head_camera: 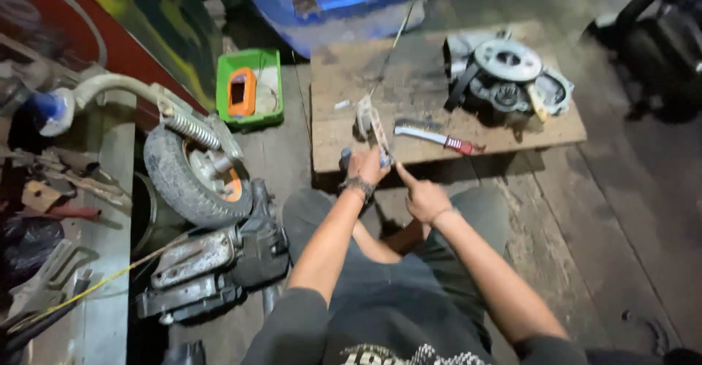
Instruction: Using a wire brush and a small pick to clean carbon and dirt off a motorcycle engine component.
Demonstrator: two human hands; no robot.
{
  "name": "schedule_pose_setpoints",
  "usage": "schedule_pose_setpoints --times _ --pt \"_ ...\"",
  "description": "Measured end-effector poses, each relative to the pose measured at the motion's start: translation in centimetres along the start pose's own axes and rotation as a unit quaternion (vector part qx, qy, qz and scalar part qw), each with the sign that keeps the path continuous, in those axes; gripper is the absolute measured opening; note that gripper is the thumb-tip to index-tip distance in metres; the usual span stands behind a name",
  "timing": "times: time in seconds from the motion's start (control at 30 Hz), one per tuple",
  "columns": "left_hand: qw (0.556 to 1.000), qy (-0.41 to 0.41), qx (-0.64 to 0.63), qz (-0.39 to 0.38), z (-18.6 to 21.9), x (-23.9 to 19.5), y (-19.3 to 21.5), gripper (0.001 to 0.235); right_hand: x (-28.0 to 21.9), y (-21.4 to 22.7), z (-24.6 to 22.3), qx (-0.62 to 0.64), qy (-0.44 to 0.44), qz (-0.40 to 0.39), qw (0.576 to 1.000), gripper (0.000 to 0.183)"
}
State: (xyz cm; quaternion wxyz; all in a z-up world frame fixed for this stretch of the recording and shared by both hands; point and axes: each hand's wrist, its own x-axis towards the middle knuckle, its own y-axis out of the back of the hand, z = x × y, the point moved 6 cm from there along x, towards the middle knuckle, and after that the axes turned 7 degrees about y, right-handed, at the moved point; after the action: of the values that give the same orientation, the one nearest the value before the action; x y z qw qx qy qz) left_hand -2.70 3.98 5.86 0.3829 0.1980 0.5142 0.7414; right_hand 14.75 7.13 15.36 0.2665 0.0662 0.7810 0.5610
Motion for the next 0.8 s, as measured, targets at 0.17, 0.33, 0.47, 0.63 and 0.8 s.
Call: schedule_pose_setpoints --times 0.17,0.33,0.47,0.63,0.8 --pt "0.999 0.010 0.005 -0.032 -0.6 -0.6 -0.4 0.051 -0.7 -1.6 2.6 0.261 -0.011 0.008 0.965 0.075" --pt "1.000 0.009 0.002 -0.004 -1.4 0.1 -1.9 0.051 -2.5 3.1 1.0 0.289 0.023 0.030 0.956 0.058" --pt "1.000 0.009 0.011 0.011 -1.9 0.3 -2.9 0.052 -1.4 2.3 2.5 0.266 0.029 0.053 0.962 0.048" --pt "0.999 -0.002 0.008 0.035 -1.9 0.3 -2.8 0.048 -0.8 0.7 3.7 0.214 0.045 0.084 0.972 0.055" --pt "0.998 -0.016 -0.001 0.058 -2.7 0.7 -4.0 0.049 -1.3 0.1 4.2 -0.029 -0.010 0.049 0.998 0.060"
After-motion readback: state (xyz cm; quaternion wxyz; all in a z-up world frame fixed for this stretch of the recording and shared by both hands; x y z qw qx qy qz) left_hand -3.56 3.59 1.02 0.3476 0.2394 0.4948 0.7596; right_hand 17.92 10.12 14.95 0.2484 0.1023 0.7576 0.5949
